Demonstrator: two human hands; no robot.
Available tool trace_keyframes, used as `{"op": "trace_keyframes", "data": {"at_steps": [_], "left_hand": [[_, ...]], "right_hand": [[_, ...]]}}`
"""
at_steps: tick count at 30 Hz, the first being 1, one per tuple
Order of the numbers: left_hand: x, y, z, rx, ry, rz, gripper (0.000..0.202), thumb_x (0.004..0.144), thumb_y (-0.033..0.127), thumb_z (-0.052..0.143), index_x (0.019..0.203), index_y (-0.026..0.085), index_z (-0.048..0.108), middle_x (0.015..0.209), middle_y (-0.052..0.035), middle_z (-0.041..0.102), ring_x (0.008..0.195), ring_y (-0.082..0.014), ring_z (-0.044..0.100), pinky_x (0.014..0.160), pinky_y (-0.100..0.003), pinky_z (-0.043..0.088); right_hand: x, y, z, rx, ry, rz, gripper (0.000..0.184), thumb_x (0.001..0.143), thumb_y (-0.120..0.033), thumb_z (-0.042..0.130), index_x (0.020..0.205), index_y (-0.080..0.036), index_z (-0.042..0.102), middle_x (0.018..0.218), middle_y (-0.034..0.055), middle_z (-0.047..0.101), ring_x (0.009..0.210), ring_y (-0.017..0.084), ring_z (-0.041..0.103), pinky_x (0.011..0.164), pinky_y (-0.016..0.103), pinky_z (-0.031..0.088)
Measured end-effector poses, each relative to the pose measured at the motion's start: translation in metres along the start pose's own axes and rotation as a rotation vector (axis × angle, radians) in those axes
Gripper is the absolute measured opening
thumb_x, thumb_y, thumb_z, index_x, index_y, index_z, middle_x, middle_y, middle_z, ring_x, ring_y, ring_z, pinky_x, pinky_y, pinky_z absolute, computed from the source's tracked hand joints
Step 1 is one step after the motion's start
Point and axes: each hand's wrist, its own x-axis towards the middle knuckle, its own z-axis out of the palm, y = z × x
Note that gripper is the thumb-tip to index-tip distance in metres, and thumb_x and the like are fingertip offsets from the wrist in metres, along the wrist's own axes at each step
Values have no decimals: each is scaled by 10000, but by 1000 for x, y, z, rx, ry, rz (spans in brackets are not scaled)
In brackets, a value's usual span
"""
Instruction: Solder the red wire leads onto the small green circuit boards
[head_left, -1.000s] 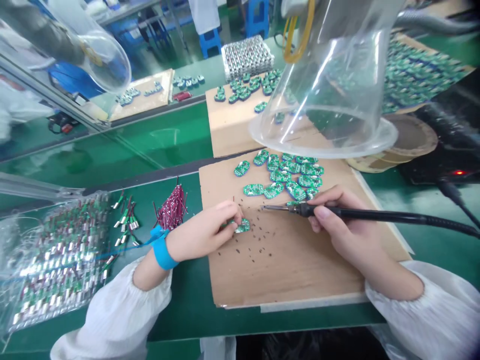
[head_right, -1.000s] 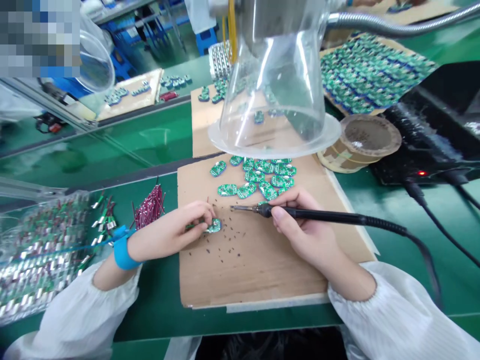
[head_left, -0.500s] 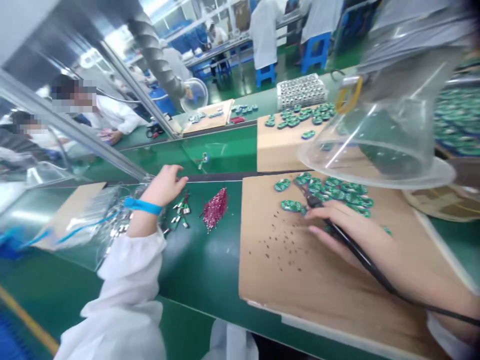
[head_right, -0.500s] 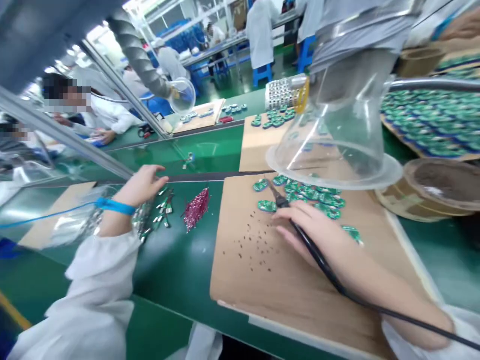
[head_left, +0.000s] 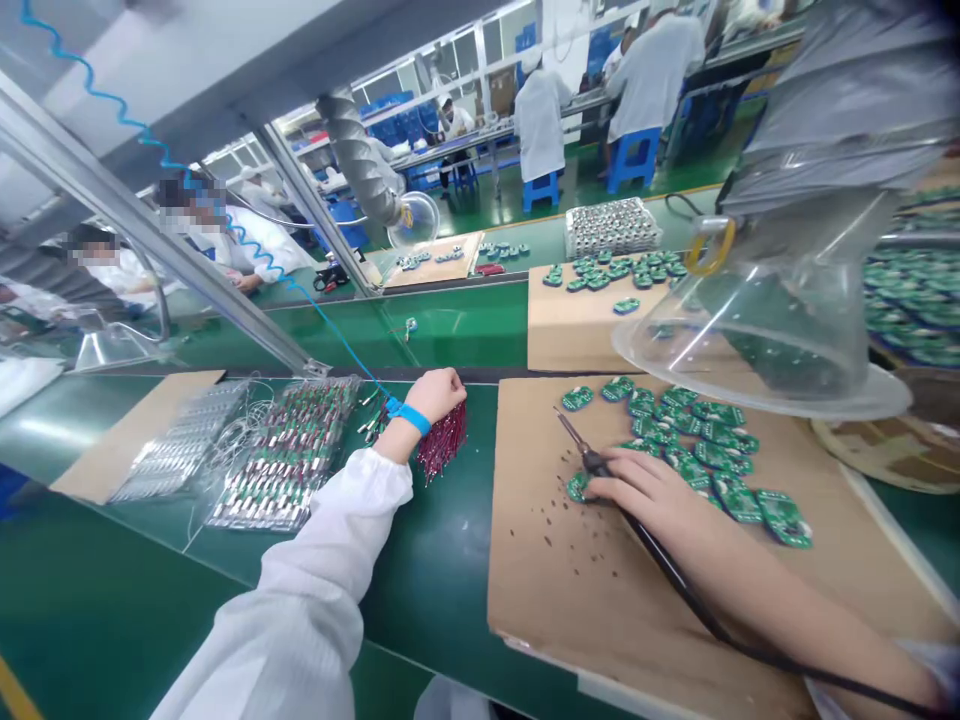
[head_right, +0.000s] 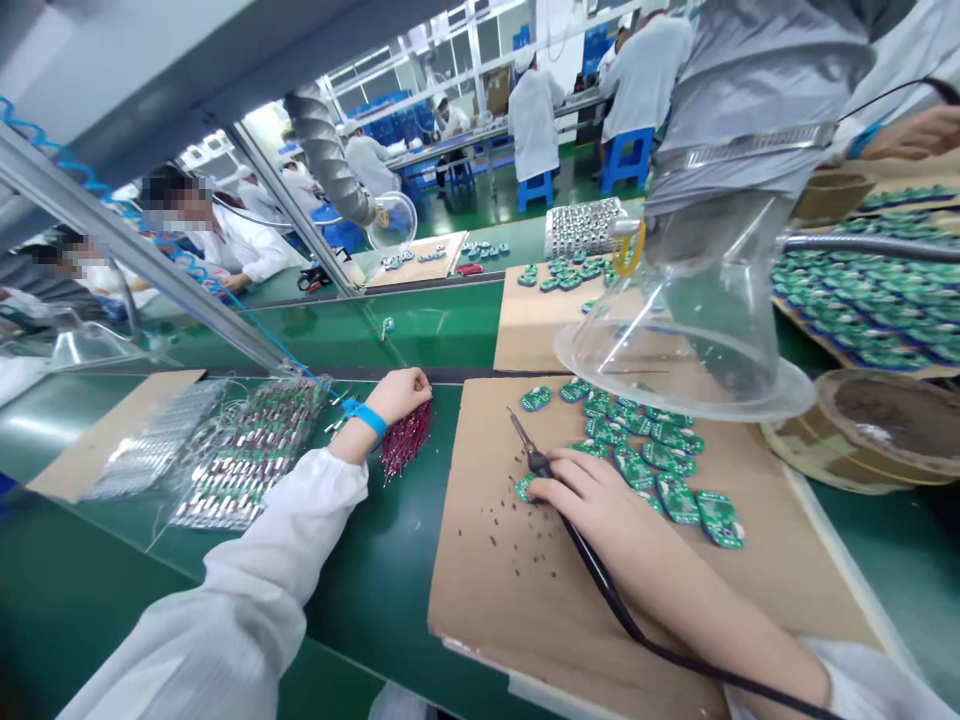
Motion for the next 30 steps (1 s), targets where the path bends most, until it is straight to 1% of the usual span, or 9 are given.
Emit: {"op": "trace_keyframes", "data": {"at_steps": [2, 4, 7, 10, 13, 16, 21, 25, 30], "left_hand": [[4, 1, -2, 9, -3, -14, 146, 872, 290, 697, 856, 145, 699, 871, -73, 746, 848, -214, 704, 861, -365, 542], [4, 1, -4, 10, 13, -31, 123, 849, 276, 689, 831, 156, 707, 867, -92, 758, 867, -240, 717, 850, -341, 537], [0, -1, -11, 0, 56, -51, 155, 886, 282, 618, 911, 158, 709, 927, -105, 772, 907, -246, 724, 832, -305, 528], [-5, -3, -16, -10, 67, -52, 232, 947, 343, 564, 983, 158, 700, 969, -103, 774, 922, -228, 723, 833, -294, 525], [-5, -1, -15, -8, 14, -53, 255, 916, 417, 643, 905, 174, 719, 947, -102, 779, 920, -245, 729, 837, -305, 532], [0, 4, -11, 5, -36, -64, 211, 883, 377, 710, 849, 169, 727, 929, -104, 774, 932, -245, 729, 879, -337, 537], [3, 5, -10, 3, -66, -57, 214, 880, 339, 733, 804, 144, 691, 825, -58, 740, 850, -205, 718, 878, -381, 557], [-8, -1, -26, -81, 36, 37, 98, 836, 237, 686, 772, 166, 667, 812, -85, 752, 836, -235, 728, 838, -330, 553], [-38, 3, -45, -253, 214, 173, 70, 933, 235, 551, 920, 172, 579, 1127, -103, 743, 1085, -202, 703, 1018, -335, 521]], "right_hand": [[-5, -3, 5, -24, 32, 57, 334, 980, -106, 439, 1178, -273, 650, 1232, 121, 654, 1199, 320, 583, 941, 499, 535], [-4, -9, 11, -88, 29, 134, 173, 996, -224, 536, 1113, -249, 660, 1099, 120, 667, 1047, 331, 612, 867, 523, 536], [6, -17, 22, -177, 44, 134, 150, 971, -295, 622, 1098, -227, 666, 1028, 117, 659, 957, 340, 604, 812, 537, 522], [14, -23, 26, -165, 24, 122, 137, 984, -234, 591, 1104, -219, 654, 1035, 118, 645, 960, 327, 593, 810, 508, 517], [16, -26, 25, -88, -1, 89, 173, 960, -127, 563, 1094, -210, 634, 1067, 121, 630, 982, 312, 589, 834, 491, 517], [14, -28, 23, -20, -4, 64, 269, 912, -41, 547, 1111, -211, 611, 1101, 119, 621, 1010, 302, 597, 853, 482, 520], [7, -23, 25, 52, 11, 73, 275, 929, -54, 520, 1111, -242, 603, 1064, 93, 620, 994, 286, 616, 847, 470, 528], [3, -20, 26, 99, 19, 79, 287, 946, -59, 491, 1130, -249, 601, 1079, 93, 624, 983, 277, 629, 835, 452, 538], [6, -24, 19, 134, 12, 119, 336, 954, -48, 472, 1191, -252, 596, 1096, 96, 617, 985, 263, 636, 836, 420, 549]]}}
